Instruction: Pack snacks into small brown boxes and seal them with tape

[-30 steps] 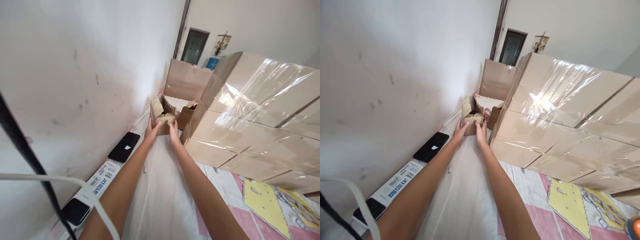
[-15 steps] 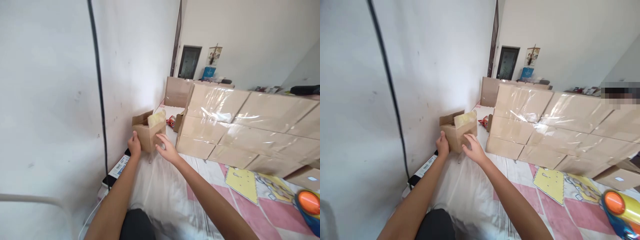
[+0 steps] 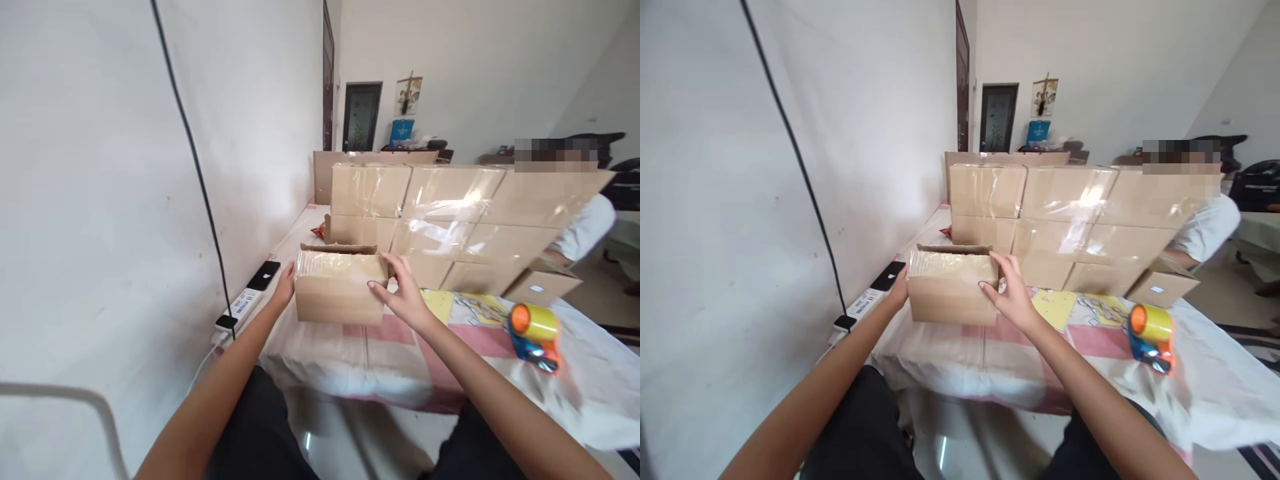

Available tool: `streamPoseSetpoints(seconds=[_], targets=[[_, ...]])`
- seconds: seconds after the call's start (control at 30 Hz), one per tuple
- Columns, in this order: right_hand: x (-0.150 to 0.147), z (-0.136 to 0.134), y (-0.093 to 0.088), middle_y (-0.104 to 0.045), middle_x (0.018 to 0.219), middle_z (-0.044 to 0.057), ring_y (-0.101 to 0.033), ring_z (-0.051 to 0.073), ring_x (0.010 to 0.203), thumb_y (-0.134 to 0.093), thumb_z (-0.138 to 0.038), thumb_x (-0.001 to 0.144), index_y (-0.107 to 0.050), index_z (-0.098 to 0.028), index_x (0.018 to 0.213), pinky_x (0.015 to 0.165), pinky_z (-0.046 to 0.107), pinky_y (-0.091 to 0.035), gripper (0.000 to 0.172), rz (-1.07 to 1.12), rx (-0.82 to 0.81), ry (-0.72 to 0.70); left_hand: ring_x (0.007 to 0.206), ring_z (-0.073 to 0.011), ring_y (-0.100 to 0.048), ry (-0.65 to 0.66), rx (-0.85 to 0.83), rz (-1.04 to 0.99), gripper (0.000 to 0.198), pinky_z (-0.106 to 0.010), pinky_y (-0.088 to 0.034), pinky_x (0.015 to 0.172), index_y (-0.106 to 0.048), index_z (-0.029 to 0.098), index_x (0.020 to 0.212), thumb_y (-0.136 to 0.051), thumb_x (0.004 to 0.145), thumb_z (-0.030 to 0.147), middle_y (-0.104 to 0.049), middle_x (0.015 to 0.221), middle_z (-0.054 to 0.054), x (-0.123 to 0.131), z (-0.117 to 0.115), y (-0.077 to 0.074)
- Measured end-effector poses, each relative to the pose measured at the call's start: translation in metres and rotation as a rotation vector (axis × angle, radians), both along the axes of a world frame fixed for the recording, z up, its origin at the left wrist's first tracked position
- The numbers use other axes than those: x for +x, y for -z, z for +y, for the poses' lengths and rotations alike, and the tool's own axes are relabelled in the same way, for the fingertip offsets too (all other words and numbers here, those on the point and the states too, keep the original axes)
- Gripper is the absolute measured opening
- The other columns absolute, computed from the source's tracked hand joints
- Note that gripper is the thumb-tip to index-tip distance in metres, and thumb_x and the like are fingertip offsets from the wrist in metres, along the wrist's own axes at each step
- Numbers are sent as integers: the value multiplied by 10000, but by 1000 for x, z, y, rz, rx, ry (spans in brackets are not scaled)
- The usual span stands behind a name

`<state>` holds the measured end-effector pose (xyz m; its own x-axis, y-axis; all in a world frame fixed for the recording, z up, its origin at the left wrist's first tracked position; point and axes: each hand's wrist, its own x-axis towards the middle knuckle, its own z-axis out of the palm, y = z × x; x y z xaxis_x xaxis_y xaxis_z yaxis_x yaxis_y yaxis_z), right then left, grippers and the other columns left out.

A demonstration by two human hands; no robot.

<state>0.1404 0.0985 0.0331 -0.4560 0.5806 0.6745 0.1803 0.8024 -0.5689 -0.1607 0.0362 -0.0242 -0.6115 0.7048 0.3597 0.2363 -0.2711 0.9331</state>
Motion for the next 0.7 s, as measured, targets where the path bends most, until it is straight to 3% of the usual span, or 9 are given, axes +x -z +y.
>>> streamPoseSetpoints(seconds=[0.17,0.27,0.37,0.5,0.6,0.7], targets=[[48,9,38,-510,890,33,-534,198,859,-528,-261,918,-513,-209,1343,873,386,-493,428,-27,66,110,1089,-244,-657,145,-40,96,456,-391,-503,988,-692,201,1081,-476,935,575,-728,1117,-100,52,6,-2],[64,15,53,-463,738,-20,-513,163,722,-517,-253,920,-567,-193,1190,789,333,-487,281,-40,-16,164,1079,-276,-663,305,-101,190,423,-421,-486,1030,-758,215,985,-597,860,585,-744,1081,-96,69,-3,-3],[73,13,53,-446,665,-45,-506,141,640,-539,-258,908,-582,-195,1124,730,296,-476,228,-89,-58,196,1261,-319,-570,433,-148,427,428,-483,-351,1178,-785,278,1068,-631,837,604,-715,1249,-84,73,-17,-8],[82,-1,42,-465,625,-42,-511,136,606,-551,-232,883,-606,-210,1006,657,269,-444,136,-184,3,212,1511,-351,-288,573,-225,752,543,-519,-133,1265,-754,352,1196,-494,882,712,-524,1540,-28,69,-28,-17],[90,-11,36,-447,559,-60,-472,117,515,-552,-183,832,-609,-220,912,569,249,-391,104,-278,-28,229,1555,-370,-198,694,-310,878,591,-559,9,1265,-709,386,1271,-596,814,744,-490,1569,-25,70,-27,-21],[97,-14,34,-451,514,-72,-444,108,455,-560,-161,779,-633,-226,899,523,244,-345,155,-361,-59,234,1548,-378,-235,733,-390,973,647,-597,119,1236,-703,363,1269,-737,722,707,-576,1487,-71,75,-24,-22]])
